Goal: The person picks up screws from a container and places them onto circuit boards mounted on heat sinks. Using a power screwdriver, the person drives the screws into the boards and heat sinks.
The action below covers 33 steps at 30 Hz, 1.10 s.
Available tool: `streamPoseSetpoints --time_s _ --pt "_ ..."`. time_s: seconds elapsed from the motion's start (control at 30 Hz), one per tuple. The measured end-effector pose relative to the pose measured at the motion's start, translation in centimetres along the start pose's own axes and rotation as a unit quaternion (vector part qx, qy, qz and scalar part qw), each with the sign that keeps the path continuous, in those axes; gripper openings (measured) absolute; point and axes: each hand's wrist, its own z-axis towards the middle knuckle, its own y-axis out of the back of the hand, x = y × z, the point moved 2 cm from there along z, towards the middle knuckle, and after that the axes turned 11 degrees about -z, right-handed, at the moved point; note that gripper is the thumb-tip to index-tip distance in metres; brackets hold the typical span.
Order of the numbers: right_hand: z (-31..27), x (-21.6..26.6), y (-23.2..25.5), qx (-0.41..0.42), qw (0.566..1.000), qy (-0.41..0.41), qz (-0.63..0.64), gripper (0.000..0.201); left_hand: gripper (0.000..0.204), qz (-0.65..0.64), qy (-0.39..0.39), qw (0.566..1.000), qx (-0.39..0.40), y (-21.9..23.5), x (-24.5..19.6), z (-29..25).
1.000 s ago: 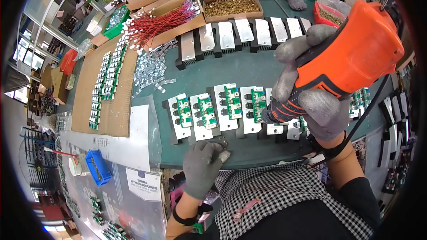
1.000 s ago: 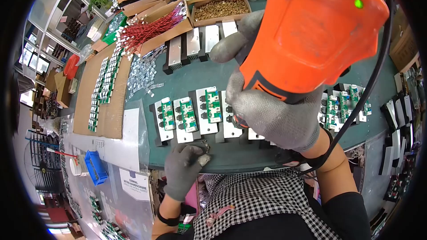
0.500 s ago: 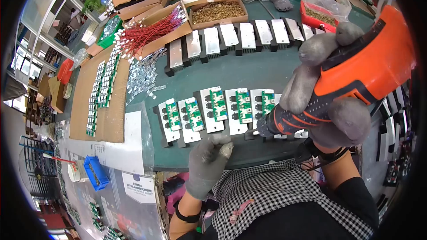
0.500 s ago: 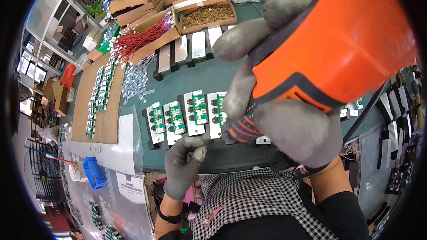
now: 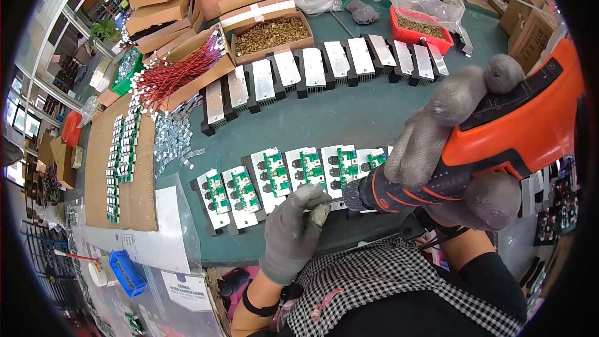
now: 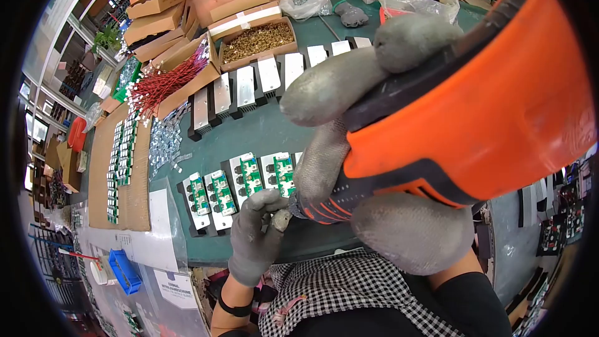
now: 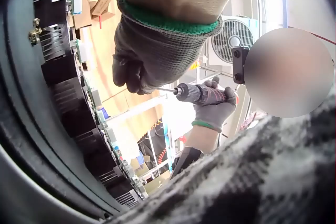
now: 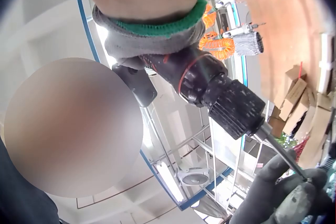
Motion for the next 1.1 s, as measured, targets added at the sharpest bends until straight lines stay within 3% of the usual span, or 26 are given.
streamPoseSetpoints --time_s 0.1,0.27,0.37,0.4,0.53,0.77,0.97,1.1 --pt "-0.2 -0.4 -0.5 -0.053 0.998 -0.033 0.030 0.079 0.037 0.001 0.004 1.000 -0.014 -0.1 0.4 -0.1" --pt "-0.1 -0.6 0.1 -0.047 0.997 -0.054 -0.025 0.069 0.039 -0.090 0.012 0.994 -0.066 -0.6 0.9 0.2" --pt "-0.2 -0.9 0.2 -0.061 0.992 -0.085 -0.065 0.063 0.041 -0.066 -0.044 0.997 -0.022 -0.9 -0.3 2.1" --pt "-0.5 -1.2 0.4 -0.060 0.993 -0.074 -0.070 0.062 0.040 0.008 -0.072 0.997 0.012 -0.8 -1.0 3.0" --pt "-0.2 -0.5 1.2 -0.069 0.996 -0.035 -0.039 0.069 0.036 -0.039 0.017 0.999 0.005 -1.1 1.0 3.0" --pt "0.7 -0.3 3.0 0.063 0.998 0.012 -0.005 0.080 0.035 -0.062 0.036 0.997 -0.001 -1.1 1.6 2.5" --pt "0.0 -0.4 1.8 -0.057 0.997 -0.044 -0.028 0.078 0.035 -0.132 0.069 0.989 -0.012 -1.2 2.1 1.9" --pt "0.1 -0.6 1.9 -0.064 0.996 -0.050 -0.042 0.070 0.036 -0.162 0.080 0.983 -0.038 -1.5 2.4 1.5"
